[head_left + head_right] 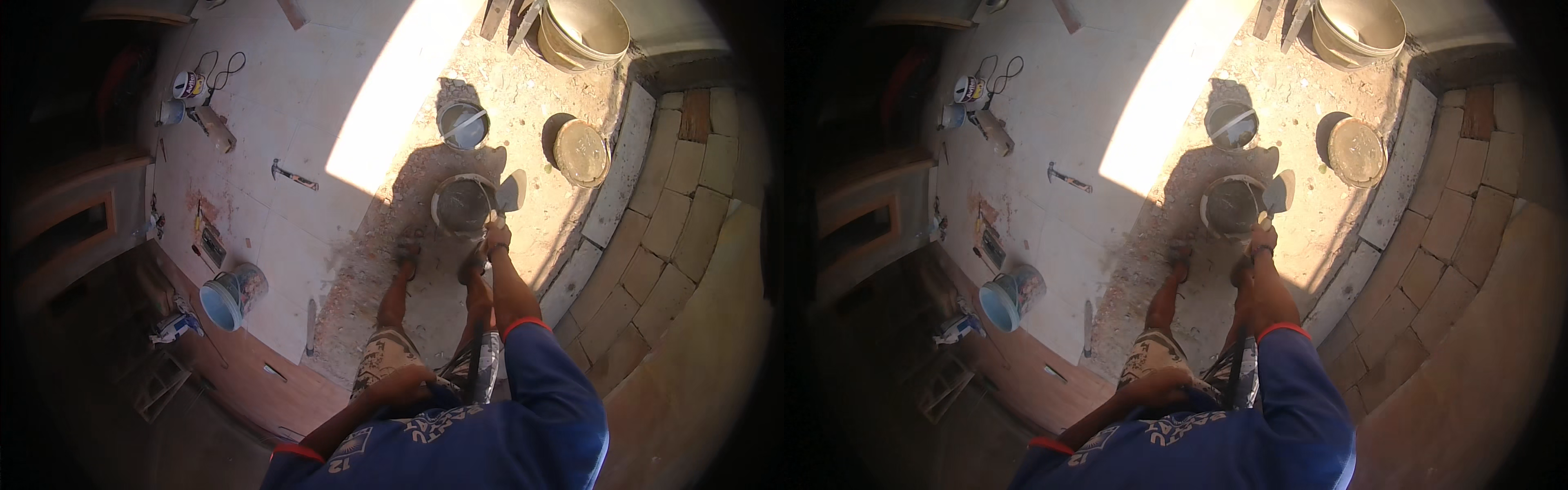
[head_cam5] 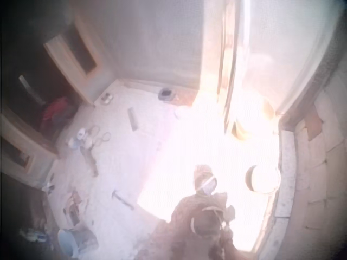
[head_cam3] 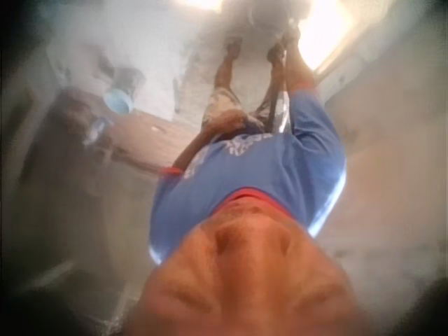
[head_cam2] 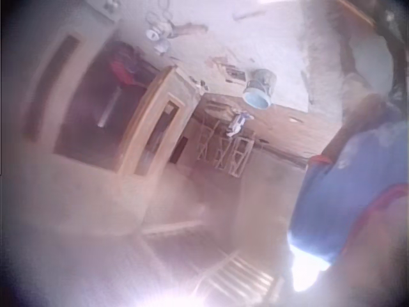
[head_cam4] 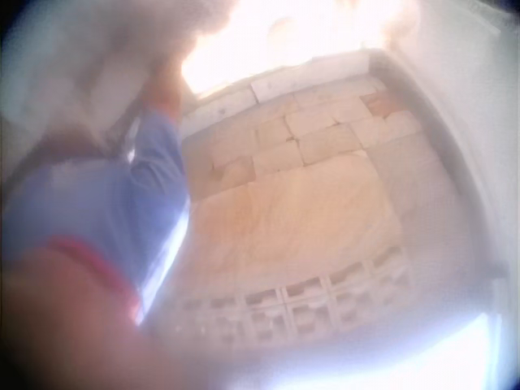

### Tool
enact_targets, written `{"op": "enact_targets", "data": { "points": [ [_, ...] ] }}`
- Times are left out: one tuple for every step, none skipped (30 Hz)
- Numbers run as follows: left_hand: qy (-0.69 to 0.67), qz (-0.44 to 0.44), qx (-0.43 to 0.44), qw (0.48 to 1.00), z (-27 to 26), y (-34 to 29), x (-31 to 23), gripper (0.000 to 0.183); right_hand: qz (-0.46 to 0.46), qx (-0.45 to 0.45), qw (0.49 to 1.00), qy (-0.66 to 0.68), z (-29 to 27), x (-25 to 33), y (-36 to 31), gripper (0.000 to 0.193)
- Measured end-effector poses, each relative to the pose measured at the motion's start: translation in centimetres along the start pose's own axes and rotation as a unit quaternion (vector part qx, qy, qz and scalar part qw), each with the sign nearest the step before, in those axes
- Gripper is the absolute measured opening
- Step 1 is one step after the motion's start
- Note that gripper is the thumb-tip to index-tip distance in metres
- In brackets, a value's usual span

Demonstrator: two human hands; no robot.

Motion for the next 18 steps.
{"op": "enact_targets", "data": {
  "points": [
    [0.017, -0.003, 0.004, 1.000, 0.0, 0.0, -0.1, 0.024, 0.037, 0.024, 0.999, -0.024, -0.9, 0.0, -1.1, 0.028],
    [0.034, -0.005, 0.006, 0.999, 0.4, -0.1, -0.3, 0.023, 0.071, 0.049, 0.995, -0.049, -2.3, 0.3, -2.5, 0.030],
    [0.053, 0.005, 0.003, 0.999, 0.5, -0.2, -0.4, 0.022, 0.105, 0.070, 0.990, -0.068, -3.1, 0.5, -3.4, 0.031],
    [0.078, 0.015, 0.008, 0.997, 0.2, -0.2, -0.7, 0.021, -0.063, -0.016, 0.941, -0.333, -4.8, 1.4, -3.3, 0.039],
    [0.102, 0.026, 0.012, 0.994, -0.1, -0.3, -1.1, 0.021, -0.014, 0.000, 0.964, -0.266, -6.1, -0.2, -3.6, 0.044],
    [0.108, 0.009, 0.023, 0.994, 0.1, -0.5, -1.2, 0.021, -0.030, 0.015, 0.958, -0.286, -6.6, -0.2, -4.9, 0.044],
    [0.111, -0.008, 0.031, 0.993, 0.2, -0.5, -1.4, 0.022, -0.047, 0.032, 0.950, -0.308, -7.1, 0.2, -6.4, 0.045],
    [0.111, -0.027, 0.038, 0.993, 0.2, -0.7, -1.6, 0.022, -0.095, 0.068, 0.925, -0.362, -7.6, 0.7, -7.9, 0.045],
    [0.102, -0.026, 0.031, 0.994, 0.2, -1.0, -2.2, 0.022, -0.143, 0.104, 0.893, -0.413, -8.6, 2.0, -10.0, 0.045],
    [0.095, -0.025, 0.029, 0.995, -0.2, -1.2, -2.9, 0.021, -0.185, 0.138, 0.858, -0.459, -9.0, 2.3, -11.3, 0.045],
    [0.086, -0.025, 0.025, 0.996, -0.3, -1.5, -3.2, 0.021, -0.213, 0.137, 0.844, -0.472, -8.6, 1.8, -11.5, 0.047],
    [0.088, -0.017, 0.020, 0.996, -0.1, -1.8, -2.9, 0.021, -0.240, 0.138, 0.831, -0.483, -7.9, 1.5, -11.2, 0.049],
    [0.085, -0.014, 0.021, 0.996, -0.3, -2.1, -3.5, 0.021, -0.267, 0.139, 0.816, -0.493, -7.0, 1.0, -10.7, 0.050],
    [0.078, -0.016, 0.023, 0.997, -0.5, -2.5, -4.3, 0.022, -0.295, 0.085, 0.795, -0.523, -6.2, 1.3, -10.4, 0.053],
    [0.070, -0.006, 0.025, 0.997, -0.6, -2.7, -4.8, 0.021, -0.251, 0.071, 0.813, -0.520, -6.7, 2.7, -12.0, 0.055],
    [0.078, 0.046, 0.005, 0.996, -0.4, -3.4, -5.5, 0.021, -0.205, 0.054, 0.831, -0.515, -7.7, 4.9, -14.0, 0.057],
    [0.096, 0.079, 0.011, 0.992, -0.6, -4.6, -8.3, 0.020, -0.220, 0.078, 0.866, -0.442, -8.3, 4.9, -13.7, 0.048],
    [0.090, 0.121, 0.000, 0.989, -0.3, -5.7, -9.4, 0.019, -0.229, 0.124, 0.878, -0.402, -9.0, 5.3, -15.8, 0.043]
  ]
}}
Point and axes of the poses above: each hand's wrist, its own y-axis towards the middle knuckle, its own z-axis out of the palm, x = y × z, the point moved 5 cm from there along y, towards the middle knuckle, and after that the axes turned 13 degrees about -y, right-handed, at the moved point
